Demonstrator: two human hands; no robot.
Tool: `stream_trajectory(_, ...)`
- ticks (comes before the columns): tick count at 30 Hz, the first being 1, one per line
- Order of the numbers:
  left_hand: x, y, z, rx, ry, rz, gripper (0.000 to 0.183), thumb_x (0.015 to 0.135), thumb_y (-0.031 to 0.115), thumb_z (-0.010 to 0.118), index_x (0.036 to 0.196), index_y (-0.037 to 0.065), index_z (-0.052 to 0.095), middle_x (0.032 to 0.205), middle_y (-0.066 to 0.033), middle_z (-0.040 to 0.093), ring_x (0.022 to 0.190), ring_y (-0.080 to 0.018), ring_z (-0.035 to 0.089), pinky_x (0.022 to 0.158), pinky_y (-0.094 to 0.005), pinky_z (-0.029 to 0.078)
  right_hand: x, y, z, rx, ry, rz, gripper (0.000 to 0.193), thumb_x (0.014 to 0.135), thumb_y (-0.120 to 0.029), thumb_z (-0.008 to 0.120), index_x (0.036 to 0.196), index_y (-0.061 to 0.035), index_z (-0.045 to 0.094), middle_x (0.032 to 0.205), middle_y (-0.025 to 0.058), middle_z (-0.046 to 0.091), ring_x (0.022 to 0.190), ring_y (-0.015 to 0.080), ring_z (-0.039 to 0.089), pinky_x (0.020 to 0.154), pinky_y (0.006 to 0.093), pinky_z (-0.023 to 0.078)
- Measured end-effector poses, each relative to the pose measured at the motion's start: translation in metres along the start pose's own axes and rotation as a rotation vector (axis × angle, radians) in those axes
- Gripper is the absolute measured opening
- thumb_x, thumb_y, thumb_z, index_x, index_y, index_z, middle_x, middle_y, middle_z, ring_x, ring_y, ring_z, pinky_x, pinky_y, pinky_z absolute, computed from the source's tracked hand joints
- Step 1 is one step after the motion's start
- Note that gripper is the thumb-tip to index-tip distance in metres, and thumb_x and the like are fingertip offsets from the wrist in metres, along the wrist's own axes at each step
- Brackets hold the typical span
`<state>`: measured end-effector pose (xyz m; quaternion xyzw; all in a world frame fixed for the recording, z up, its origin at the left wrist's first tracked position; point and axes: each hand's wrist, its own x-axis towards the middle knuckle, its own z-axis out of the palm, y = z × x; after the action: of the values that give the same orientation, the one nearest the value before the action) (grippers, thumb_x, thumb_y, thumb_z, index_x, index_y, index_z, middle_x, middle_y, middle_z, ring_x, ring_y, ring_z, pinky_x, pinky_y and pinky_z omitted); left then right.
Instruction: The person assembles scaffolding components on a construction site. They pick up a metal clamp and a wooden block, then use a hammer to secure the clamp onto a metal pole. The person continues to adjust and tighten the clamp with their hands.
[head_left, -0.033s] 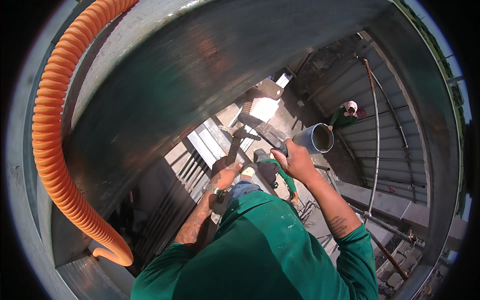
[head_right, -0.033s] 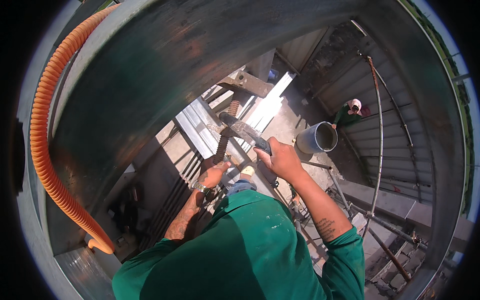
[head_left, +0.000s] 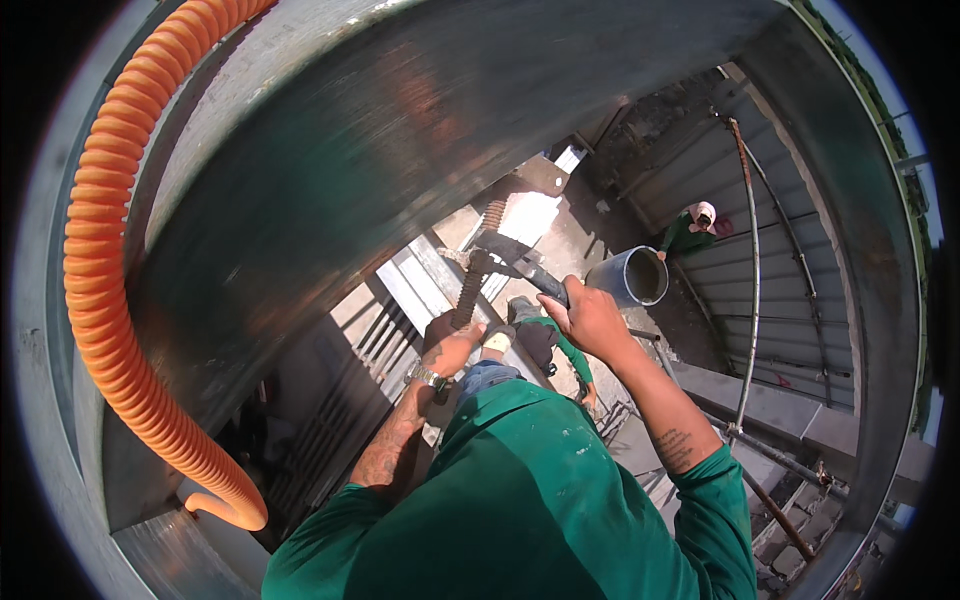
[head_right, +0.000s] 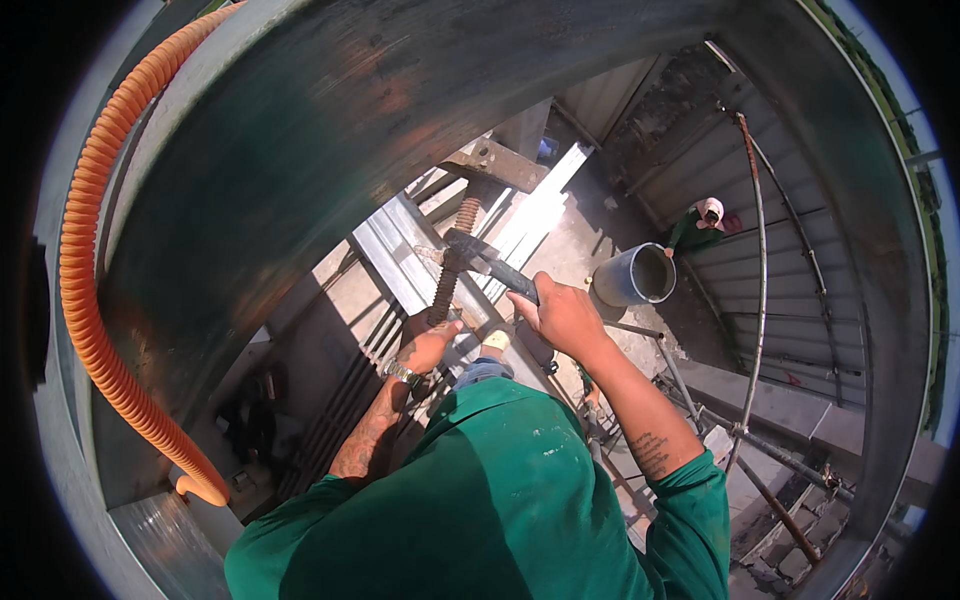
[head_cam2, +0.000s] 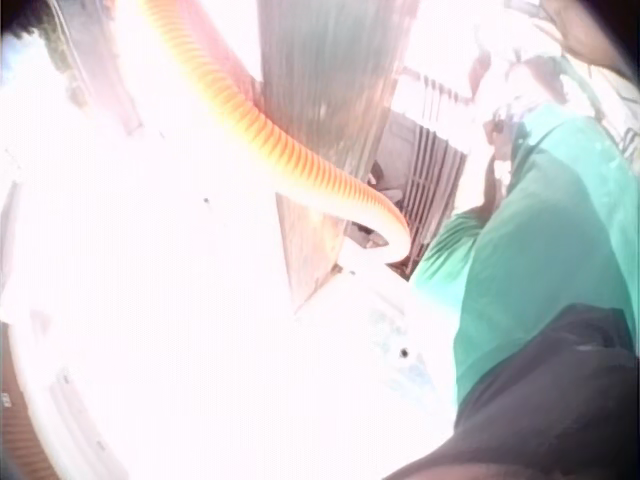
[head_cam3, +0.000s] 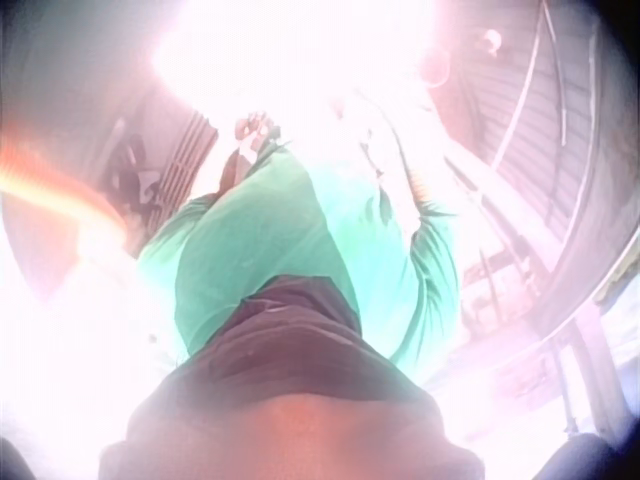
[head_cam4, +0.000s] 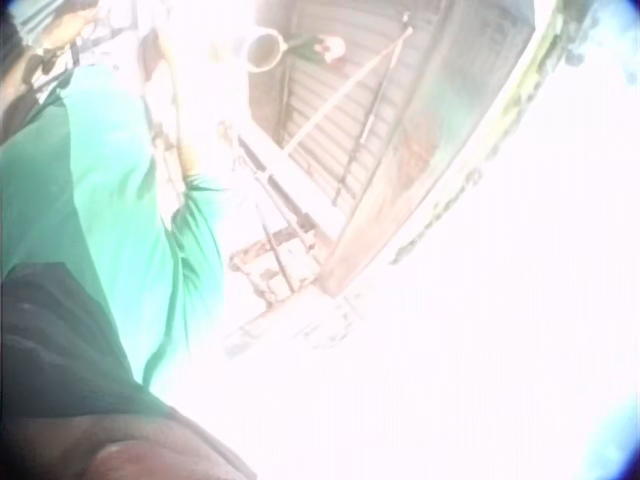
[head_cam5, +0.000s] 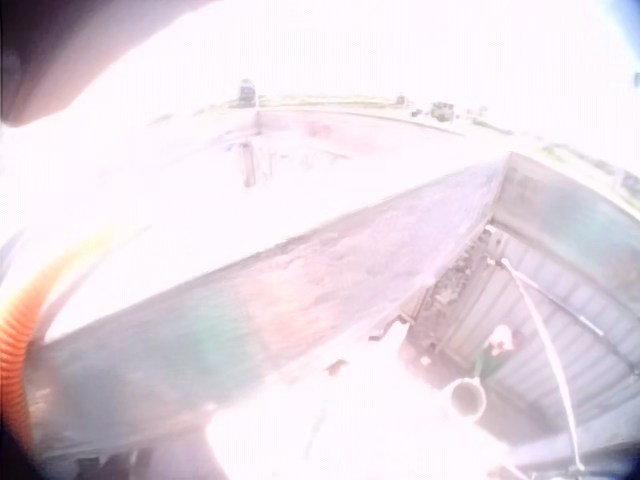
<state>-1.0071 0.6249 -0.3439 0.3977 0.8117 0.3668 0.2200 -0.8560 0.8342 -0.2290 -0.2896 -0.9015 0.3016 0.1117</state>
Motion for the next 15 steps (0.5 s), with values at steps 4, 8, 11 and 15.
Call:
stream_trajectory(4,0.034,0.01,-0.034,-0.206,-0.193,-0.432,0.036,0.084,0.03,0.078,0.098,-0.002,0.069,0.085,-0.0169,0.072,0.078,-0.0284,0.068,0.072,-0.0404,0.052,0.022,-0.009,0.003,-0.042,-0.079,0.093,0.045,0.098,-0.042,0.061,0.089,0.0024,0.053,0.071,0.028,0.064,0.07,0.0492,0.064,0.064,0.0529,0.051)
stream_trajectory(8,0.04,0.008,-0.027,-0.217,-0.133,-0.45,0.032,0.081,0.027,0.081,0.089,-0.002,0.069,0.077,-0.0155,0.07,0.07,-0.0266,0.067,0.067,-0.0392,0.052,0.01,-0.012,0.026,0.058,-0.014,0.09,0.051,0.1,-0.046,0.056,0.093,0.0044,0.056,0.072,0.0285,0.065,0.072,0.0498,0.065,0.068,0.0551,0.051)
stream_trajectory(11,0.045,-0.001,-0.018,-0.15,-0.112,-0.375,0.032,0.08,0.029,0.08,0.081,0.0,0.066,0.07,-0.0157,0.067,0.063,-0.0251,0.062,0.062,-0.0409,0.049,0.022,-0.005,0.033,-0.081,-0.088,0.078,0.046,0.1,-0.041,0.058,0.091,0.0042,0.054,0.071,0.0298,0.064,0.069,0.0506,0.063,0.064,0.056,0.05)
stream_trajectory(15,0.054,-0.018,-0.003,-0.164,-0.118,-0.431,0.033,0.079,0.03,0.079,0.079,0.0,0.066,0.067,-0.0159,0.065,0.06,-0.0272,0.06,0.06,-0.0415,0.048,0.023,-0.026,0.027,0.048,0.015,0.028,0.043,0.099,-0.038,0.06,0.09,0.0033,0.052,0.071,0.031,0.063,0.066,0.0517,0.062,0.063,0.0567,0.05)
